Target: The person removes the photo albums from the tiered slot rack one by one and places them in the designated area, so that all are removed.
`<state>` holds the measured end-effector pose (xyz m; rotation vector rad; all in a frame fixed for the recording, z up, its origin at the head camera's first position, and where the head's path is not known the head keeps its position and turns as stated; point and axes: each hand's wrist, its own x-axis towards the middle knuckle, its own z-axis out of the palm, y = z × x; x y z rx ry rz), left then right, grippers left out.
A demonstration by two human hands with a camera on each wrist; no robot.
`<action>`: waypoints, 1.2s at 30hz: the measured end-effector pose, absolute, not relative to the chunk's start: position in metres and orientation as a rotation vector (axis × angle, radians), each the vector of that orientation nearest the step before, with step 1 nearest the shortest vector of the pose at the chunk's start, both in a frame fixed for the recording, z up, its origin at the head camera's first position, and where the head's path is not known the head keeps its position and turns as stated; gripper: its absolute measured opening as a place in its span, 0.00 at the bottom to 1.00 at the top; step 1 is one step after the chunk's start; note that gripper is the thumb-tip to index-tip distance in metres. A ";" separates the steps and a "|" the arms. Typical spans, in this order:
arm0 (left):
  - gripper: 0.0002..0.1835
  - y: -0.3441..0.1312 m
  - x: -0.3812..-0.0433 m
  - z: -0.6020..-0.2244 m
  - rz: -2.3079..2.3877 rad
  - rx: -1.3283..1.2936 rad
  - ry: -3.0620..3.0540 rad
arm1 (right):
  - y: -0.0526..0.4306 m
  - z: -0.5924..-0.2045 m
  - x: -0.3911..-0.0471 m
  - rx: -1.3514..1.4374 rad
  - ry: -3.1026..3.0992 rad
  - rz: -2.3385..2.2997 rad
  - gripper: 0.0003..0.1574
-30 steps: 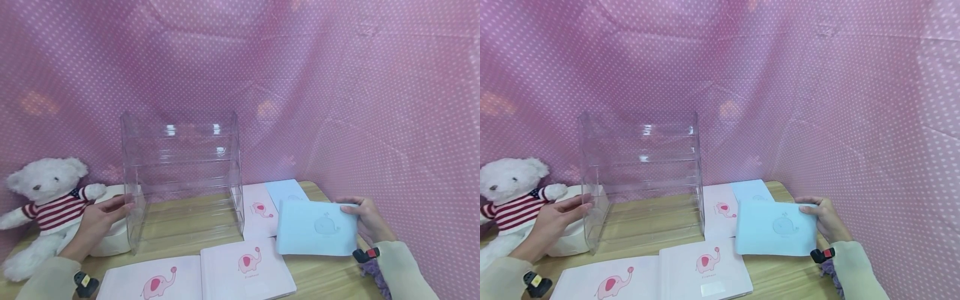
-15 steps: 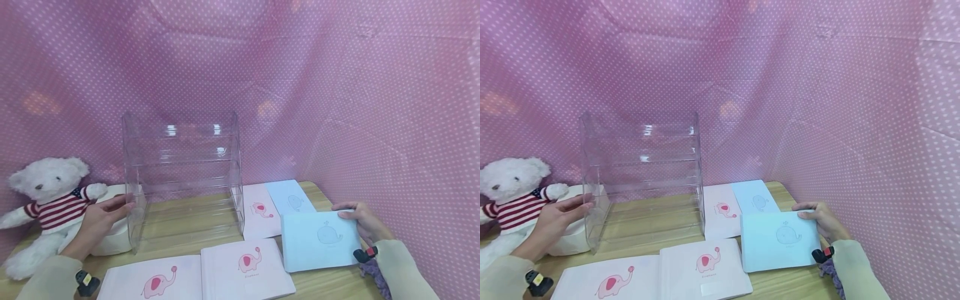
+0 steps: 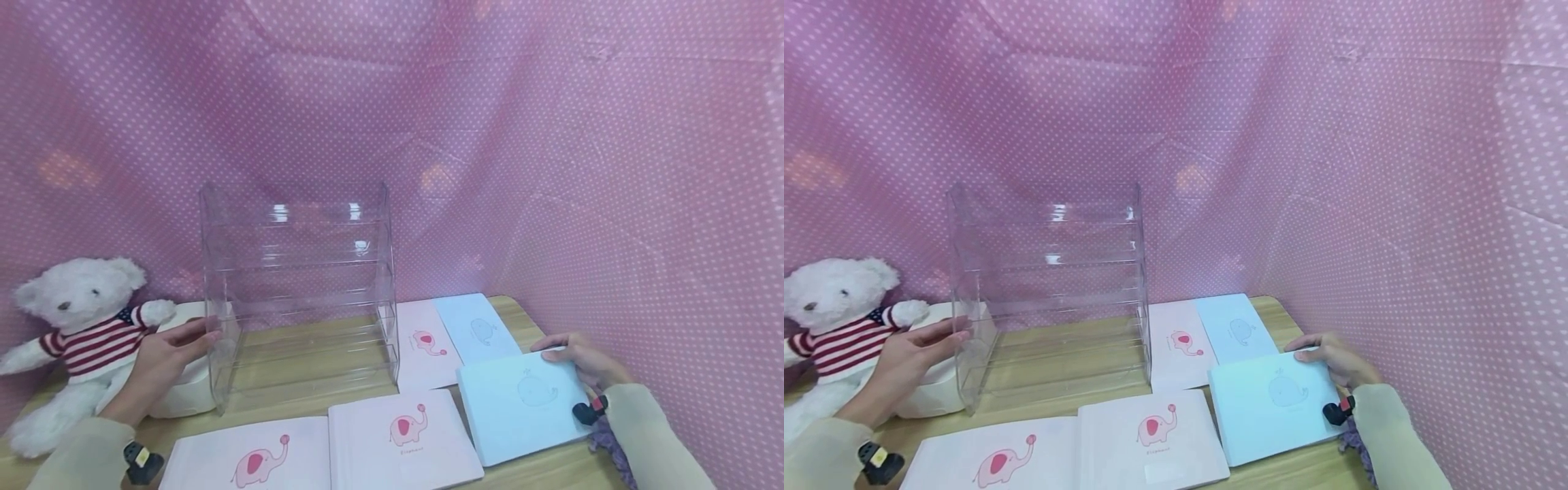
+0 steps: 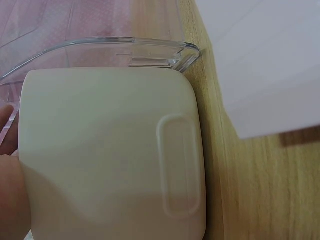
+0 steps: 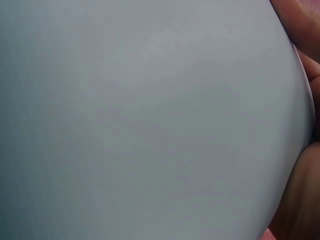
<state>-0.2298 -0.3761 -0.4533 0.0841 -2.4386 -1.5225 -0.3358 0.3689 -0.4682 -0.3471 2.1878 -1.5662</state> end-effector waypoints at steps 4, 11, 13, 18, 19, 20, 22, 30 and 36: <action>0.35 -0.376 -0.229 -0.453 -1.525 0.081 -2.430 | 0.361 -0.475 -0.342 -0.311 2.309 -1.461 0.27; 0.35 -0.374 -0.229 -0.453 -1.506 0.086 -2.449 | 0.351 -0.488 -0.346 -0.252 2.515 -1.177 0.19; 0.35 -0.374 -0.229 -0.453 -1.505 0.079 -2.451 | 0.350 -0.489 -0.347 -0.258 2.547 -1.129 0.19; 0.35 -0.375 -0.230 -0.453 -1.501 0.077 -2.456 | 0.346 -0.486 -0.345 -0.239 2.619 -1.112 0.18; 0.34 -0.375 -0.230 -0.453 -1.502 0.077 -2.457 | 0.346 -0.486 -0.345 -0.239 2.637 -1.106 0.18; 0.34 -0.375 -0.230 -0.453 -1.505 0.082 -2.456 | 0.346 -0.485 -0.346 -0.237 2.648 -1.109 0.17; 0.35 -0.375 -0.229 -0.453 -1.507 0.084 -2.456 | 0.345 -0.485 -0.346 -0.221 2.673 -1.104 0.16; 0.36 -0.375 -0.228 -0.454 -1.519 0.077 -2.451 | 0.342 -0.485 -0.346 -0.195 2.731 -1.140 0.16; 0.37 -0.375 -0.229 -0.452 -1.511 0.096 -2.453 | 0.341 -0.485 -0.346 -0.199 2.733 -1.144 0.17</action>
